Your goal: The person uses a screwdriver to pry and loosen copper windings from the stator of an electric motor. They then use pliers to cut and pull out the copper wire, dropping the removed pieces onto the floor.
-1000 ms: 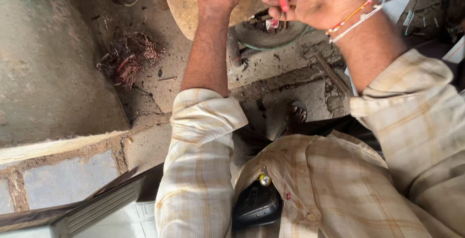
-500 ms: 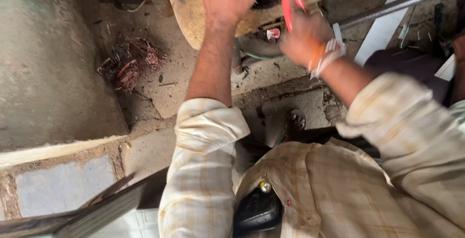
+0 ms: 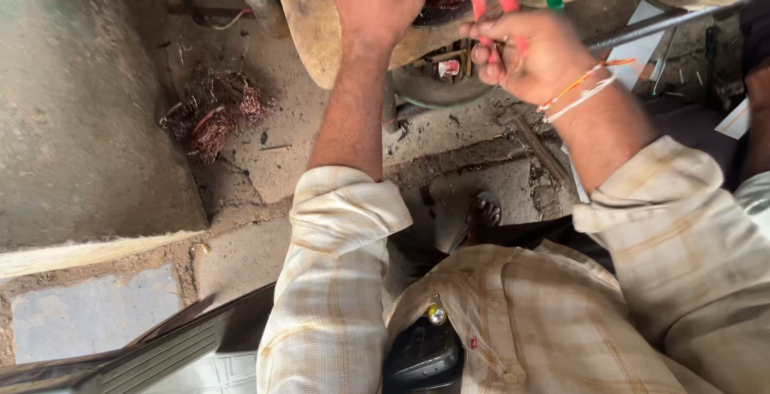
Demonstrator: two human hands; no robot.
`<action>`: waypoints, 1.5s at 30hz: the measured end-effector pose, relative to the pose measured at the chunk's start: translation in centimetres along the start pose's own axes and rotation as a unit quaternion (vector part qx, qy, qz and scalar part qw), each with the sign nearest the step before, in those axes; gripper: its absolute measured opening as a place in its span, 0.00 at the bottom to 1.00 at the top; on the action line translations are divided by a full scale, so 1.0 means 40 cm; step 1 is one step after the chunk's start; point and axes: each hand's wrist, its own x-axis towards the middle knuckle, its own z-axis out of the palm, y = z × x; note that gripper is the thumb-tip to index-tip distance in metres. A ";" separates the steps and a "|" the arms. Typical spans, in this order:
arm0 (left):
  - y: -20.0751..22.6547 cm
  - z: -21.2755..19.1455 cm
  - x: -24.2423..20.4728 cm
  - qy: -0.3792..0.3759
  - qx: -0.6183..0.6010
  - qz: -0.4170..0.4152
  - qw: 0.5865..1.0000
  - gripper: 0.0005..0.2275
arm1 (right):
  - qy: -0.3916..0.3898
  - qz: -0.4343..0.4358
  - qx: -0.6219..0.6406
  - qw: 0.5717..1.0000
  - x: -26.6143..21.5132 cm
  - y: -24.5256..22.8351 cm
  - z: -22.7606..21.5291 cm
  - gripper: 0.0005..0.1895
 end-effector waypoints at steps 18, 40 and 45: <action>0.003 -0.006 -0.012 -0.045 0.014 -0.041 0.998 0.15 | 0.149 -0.189 -0.660 0.712 0.033 0.121 -0.069 0.20; 0.020 -0.020 -0.013 -0.003 -0.023 -0.007 1.000 0.26 | 0.161 -0.040 -0.504 0.847 0.020 0.108 -0.007 0.20; 0.024 -0.006 -0.007 -0.032 -0.003 -0.056 0.998 0.23 | 0.180 -0.152 -0.729 0.643 0.014 0.157 0.019 0.54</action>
